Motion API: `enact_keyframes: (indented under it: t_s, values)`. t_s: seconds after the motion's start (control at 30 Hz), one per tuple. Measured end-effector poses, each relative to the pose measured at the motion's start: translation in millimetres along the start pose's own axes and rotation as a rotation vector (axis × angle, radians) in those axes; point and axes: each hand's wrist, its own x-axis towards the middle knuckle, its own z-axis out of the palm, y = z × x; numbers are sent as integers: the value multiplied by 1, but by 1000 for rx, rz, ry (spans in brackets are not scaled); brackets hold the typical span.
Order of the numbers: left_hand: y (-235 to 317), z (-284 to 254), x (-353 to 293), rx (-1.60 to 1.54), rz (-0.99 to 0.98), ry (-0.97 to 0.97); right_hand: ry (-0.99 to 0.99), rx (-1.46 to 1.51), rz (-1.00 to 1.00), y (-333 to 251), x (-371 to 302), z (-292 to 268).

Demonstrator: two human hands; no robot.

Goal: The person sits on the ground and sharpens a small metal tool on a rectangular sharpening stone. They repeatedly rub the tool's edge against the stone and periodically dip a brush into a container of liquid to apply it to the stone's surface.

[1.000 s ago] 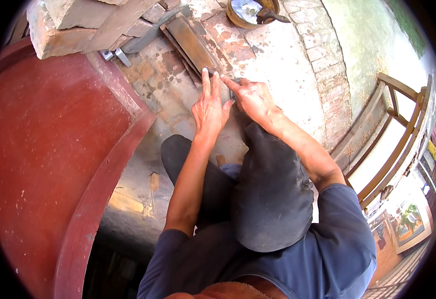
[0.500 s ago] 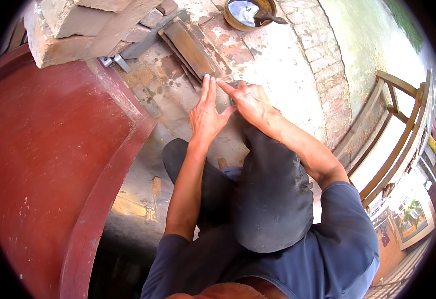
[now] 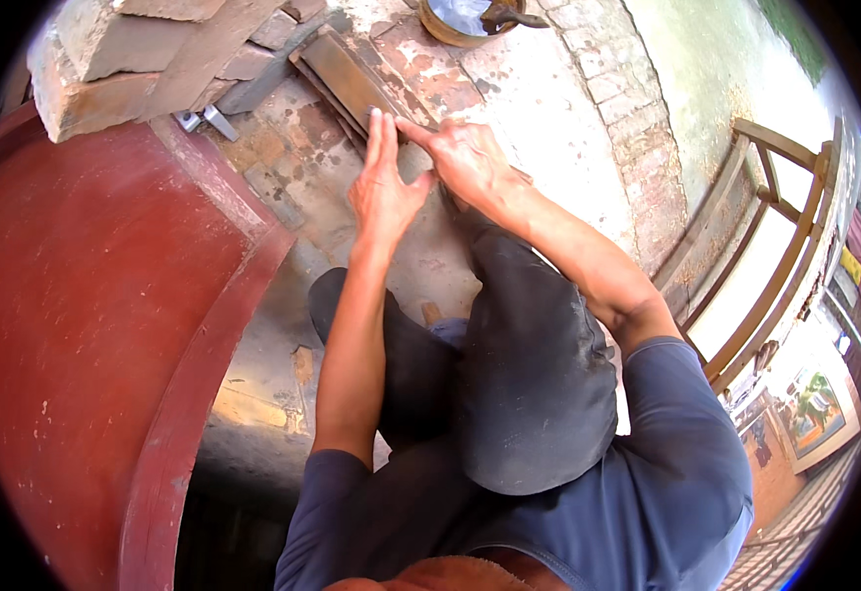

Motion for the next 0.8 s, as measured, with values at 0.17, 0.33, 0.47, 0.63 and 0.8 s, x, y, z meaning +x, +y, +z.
enact_keyframes:
  t_s: [0.17, 0.33, 0.47, 0.63, 0.8]
  values:
    - [2, 13, -22, -41, -27, -140, -23, 9, 4, 5, -20, 7]
    - [1, 0, 4, -50, -36, -8, 29, -16, -31, -2, 6, 4]
    - [8, -1, -8, -45, -64, -87, 16, 157, -45, 6, -9, 7]
    - [9, 7, -8, -26, -73, -99, 63, 31, -49, 10, -14, 19]
    - [6, -2, -5, -24, -64, -56, -48, 184, -15, -1, -3, 3]
